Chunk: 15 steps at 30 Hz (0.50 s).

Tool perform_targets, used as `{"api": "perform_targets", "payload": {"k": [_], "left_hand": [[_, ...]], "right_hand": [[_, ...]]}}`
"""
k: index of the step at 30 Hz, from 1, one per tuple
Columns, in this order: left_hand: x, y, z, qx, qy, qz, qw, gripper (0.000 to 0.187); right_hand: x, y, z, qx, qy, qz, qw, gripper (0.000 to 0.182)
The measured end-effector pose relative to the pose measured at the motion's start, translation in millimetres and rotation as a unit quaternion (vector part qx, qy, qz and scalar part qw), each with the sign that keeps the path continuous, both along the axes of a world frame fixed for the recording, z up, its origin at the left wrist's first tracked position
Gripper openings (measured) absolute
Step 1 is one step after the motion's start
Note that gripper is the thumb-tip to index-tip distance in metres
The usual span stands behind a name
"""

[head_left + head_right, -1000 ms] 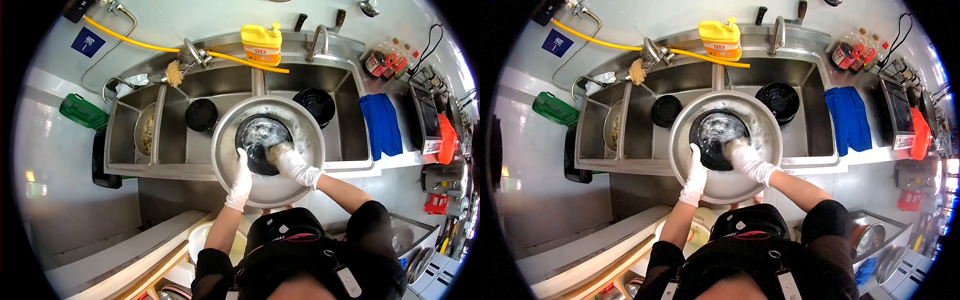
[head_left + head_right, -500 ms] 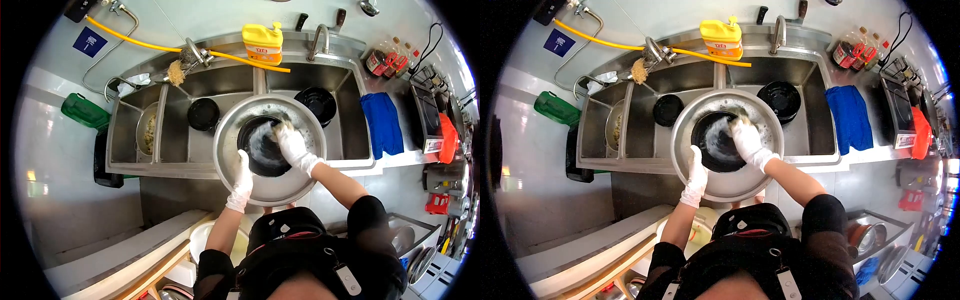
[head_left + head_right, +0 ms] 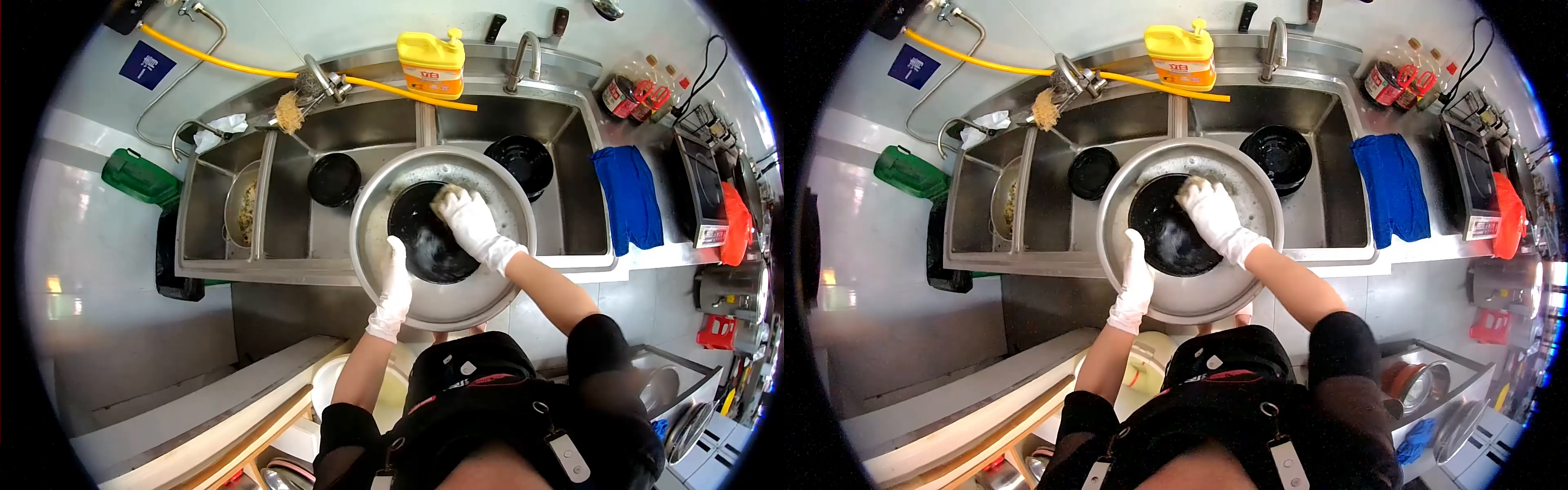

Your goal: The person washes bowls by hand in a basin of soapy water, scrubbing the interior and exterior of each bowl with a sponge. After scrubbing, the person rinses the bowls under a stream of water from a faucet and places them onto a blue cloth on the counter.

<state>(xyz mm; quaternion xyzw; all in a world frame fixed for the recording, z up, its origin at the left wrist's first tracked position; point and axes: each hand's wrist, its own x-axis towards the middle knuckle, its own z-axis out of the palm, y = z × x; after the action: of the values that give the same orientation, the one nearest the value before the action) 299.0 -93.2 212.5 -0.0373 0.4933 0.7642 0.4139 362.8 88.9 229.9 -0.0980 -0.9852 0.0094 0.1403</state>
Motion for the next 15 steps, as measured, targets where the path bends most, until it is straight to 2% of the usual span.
{"api": "perform_targets", "payload": {"k": [1, 2, 3, 5, 7, 8, 9, 11, 12, 13, 14, 15], "left_hand": [[-1, -2, -8, -0.050, 0.056, 0.012, 0.997, 0.068], [0, -2, -10, -0.101, 0.112, 0.024, 0.988, 0.065], [2, -2, -12, -0.101, 0.108, 0.024, 0.989, 0.065], [6, 4, -2, -0.105, 0.135, 0.016, 0.985, 0.057], [10, 10, 2, -0.122, 0.115, 0.025, 0.986, 0.055], [11, 12, 3, -0.138, 0.097, 0.034, 0.985, 0.053], [7, 12, 1, -0.138, 0.070, 0.023, 0.988, 0.056], [-8, 3, -18, -0.081, 0.088, -0.027, 0.992, 0.062], [-15, -1, -20, -0.064, 0.054, -0.019, 0.996, 0.069], [-19, 1, -1, -0.047, 0.018, -0.010, 0.999, 0.078], [-19, 5, 23, -0.068, 0.081, -0.032, 0.994, 0.082], [-25, 10, 19, -0.067, 0.082, -0.030, 0.994, 0.082]], "right_hand": [[11, -1, -9, 0.014, -0.036, -0.019, 0.999, 0.025], [23, -5, -4, -0.020, -0.140, -0.010, 0.990, 0.024], [31, -11, -4, -0.162, -0.163, 0.003, 0.973, 0.025], [36, -26, 19, -0.343, -0.228, 0.073, 0.908, 0.037], [39, -52, 19, -0.428, -0.014, 0.126, 0.895, 0.056], [35, -62, 33, -0.378, -0.087, 0.066, 0.920, 0.073], [31, -63, 16, -0.339, 0.005, 0.091, 0.937, 0.067], [23, -54, 36, -0.440, -0.017, 0.076, 0.895, 0.057], [23, -47, 54, -0.472, -0.034, 0.036, 0.880, 0.050], [24, -41, 75, -0.504, -0.053, -0.004, 0.862, 0.044], [26, -33, 73, -0.582, 0.043, 0.020, 0.812, 0.038], [28, -22, 74, -0.662, 0.025, 0.000, 0.749, 0.034]]}}
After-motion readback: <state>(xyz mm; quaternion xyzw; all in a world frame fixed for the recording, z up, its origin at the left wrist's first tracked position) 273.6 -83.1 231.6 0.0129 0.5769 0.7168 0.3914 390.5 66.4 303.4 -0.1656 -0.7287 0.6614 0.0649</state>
